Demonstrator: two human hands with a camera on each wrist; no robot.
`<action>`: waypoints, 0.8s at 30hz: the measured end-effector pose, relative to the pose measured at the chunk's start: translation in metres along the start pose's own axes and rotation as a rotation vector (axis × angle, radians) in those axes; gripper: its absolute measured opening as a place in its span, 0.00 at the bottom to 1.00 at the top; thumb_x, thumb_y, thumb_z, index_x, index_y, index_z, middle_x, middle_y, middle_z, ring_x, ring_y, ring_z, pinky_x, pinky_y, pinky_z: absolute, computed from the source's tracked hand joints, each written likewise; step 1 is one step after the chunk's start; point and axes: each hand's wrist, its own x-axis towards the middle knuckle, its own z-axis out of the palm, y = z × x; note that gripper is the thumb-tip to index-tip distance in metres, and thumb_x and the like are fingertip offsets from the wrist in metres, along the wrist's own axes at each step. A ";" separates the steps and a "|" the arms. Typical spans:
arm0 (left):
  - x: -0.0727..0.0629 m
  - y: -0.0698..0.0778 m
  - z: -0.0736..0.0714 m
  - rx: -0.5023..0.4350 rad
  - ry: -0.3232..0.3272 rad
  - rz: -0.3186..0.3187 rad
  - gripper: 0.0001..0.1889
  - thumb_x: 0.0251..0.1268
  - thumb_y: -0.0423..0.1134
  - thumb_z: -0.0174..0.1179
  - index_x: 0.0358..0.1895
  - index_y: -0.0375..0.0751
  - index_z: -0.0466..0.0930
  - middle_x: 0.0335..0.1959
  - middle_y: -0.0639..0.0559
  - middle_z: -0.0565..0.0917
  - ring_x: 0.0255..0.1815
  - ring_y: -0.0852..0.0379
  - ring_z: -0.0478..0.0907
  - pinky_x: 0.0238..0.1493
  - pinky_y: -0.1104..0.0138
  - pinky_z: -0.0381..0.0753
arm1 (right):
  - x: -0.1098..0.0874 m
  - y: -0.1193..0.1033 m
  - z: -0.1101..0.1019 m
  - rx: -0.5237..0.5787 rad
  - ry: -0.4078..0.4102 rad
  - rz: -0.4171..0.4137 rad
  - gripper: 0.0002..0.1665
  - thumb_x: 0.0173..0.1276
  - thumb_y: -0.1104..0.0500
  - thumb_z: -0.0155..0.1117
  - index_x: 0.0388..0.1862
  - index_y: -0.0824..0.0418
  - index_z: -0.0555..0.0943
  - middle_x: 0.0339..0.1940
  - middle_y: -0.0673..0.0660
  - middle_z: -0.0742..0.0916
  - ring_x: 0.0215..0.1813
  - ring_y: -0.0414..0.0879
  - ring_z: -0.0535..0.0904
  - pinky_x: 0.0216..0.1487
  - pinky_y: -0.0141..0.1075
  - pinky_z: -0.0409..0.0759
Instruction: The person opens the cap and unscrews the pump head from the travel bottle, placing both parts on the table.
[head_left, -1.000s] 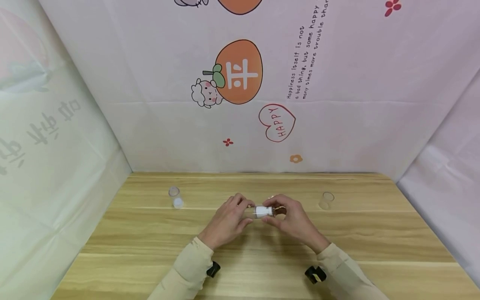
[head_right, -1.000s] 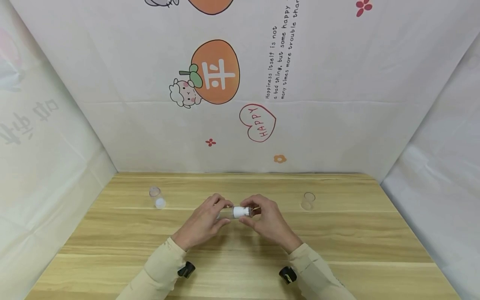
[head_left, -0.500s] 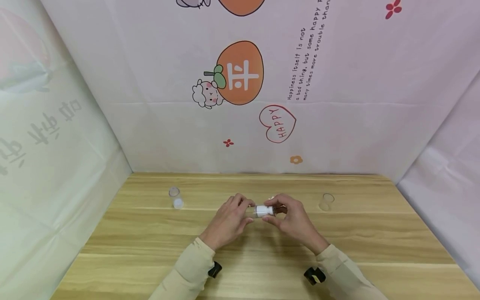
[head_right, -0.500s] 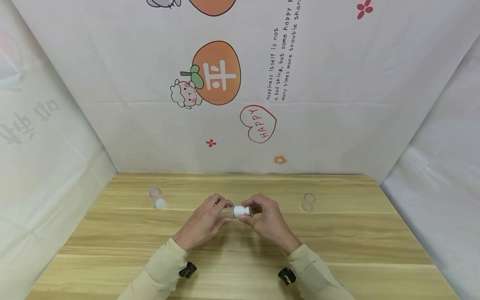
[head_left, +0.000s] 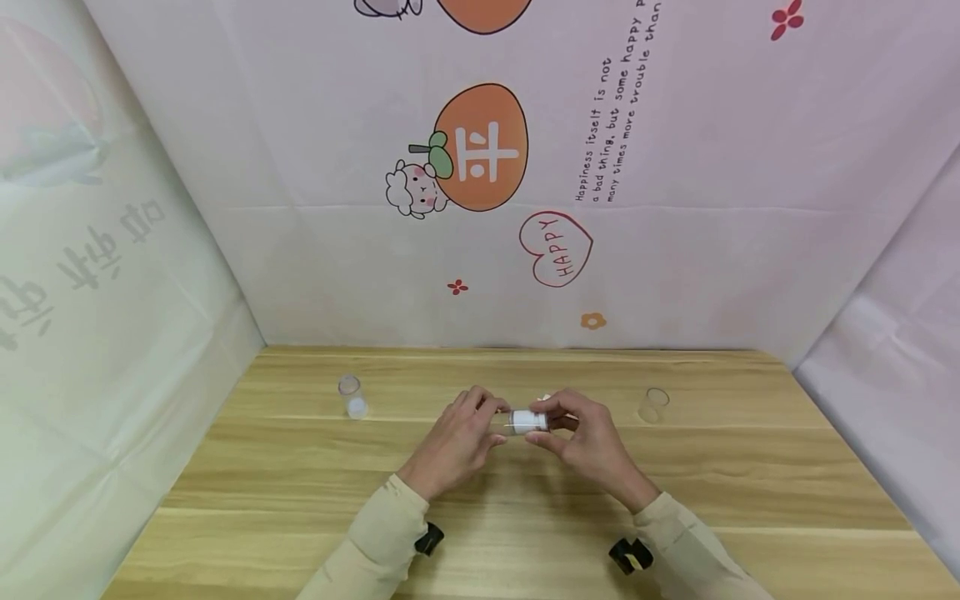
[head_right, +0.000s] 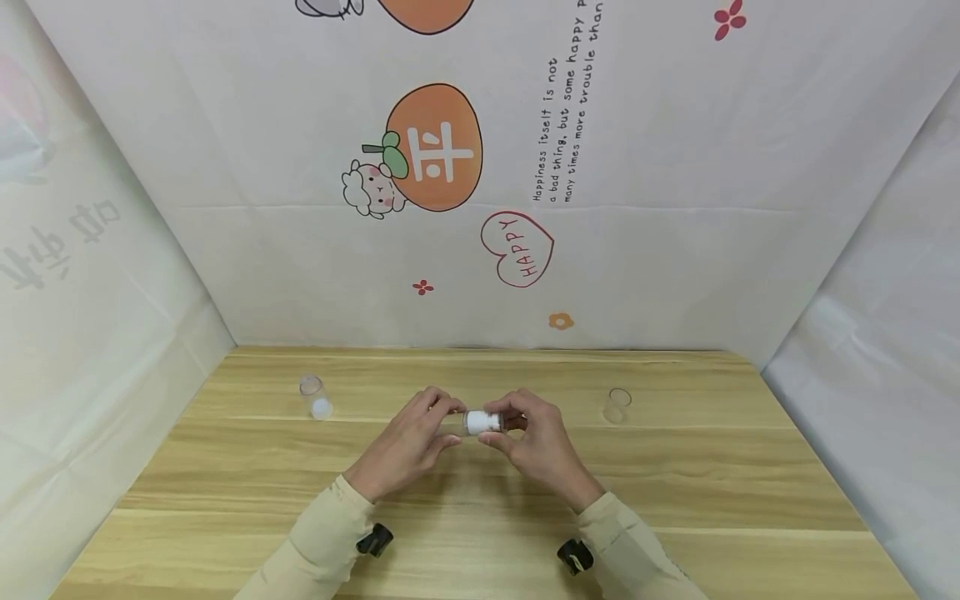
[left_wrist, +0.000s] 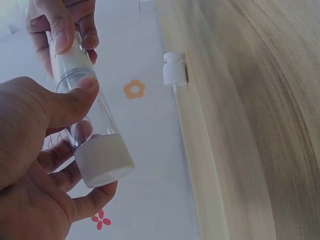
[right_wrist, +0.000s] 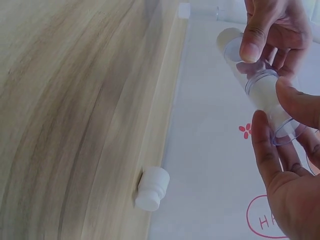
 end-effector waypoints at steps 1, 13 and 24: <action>0.000 0.000 0.000 -0.005 0.001 0.002 0.19 0.65 0.36 0.70 0.56 0.40 0.78 0.48 0.47 0.77 0.47 0.53 0.75 0.47 0.59 0.78 | 0.000 0.000 0.000 0.005 -0.001 0.003 0.18 0.55 0.72 0.78 0.43 0.62 0.84 0.44 0.56 0.87 0.40 0.50 0.85 0.44 0.42 0.87; 0.000 -0.002 -0.004 -0.058 0.000 0.044 0.19 0.65 0.34 0.70 0.57 0.40 0.77 0.48 0.49 0.77 0.46 0.56 0.74 0.47 0.64 0.79 | -0.001 0.002 -0.005 0.073 -0.021 -0.001 0.18 0.56 0.72 0.77 0.44 0.63 0.84 0.46 0.58 0.87 0.42 0.50 0.86 0.45 0.43 0.86; 0.000 -0.004 -0.005 -0.059 0.004 0.065 0.19 0.65 0.35 0.70 0.57 0.39 0.78 0.48 0.50 0.77 0.46 0.57 0.74 0.47 0.66 0.79 | 0.002 -0.002 -0.008 0.034 -0.044 0.009 0.18 0.57 0.72 0.77 0.46 0.62 0.85 0.44 0.55 0.88 0.43 0.50 0.85 0.46 0.38 0.86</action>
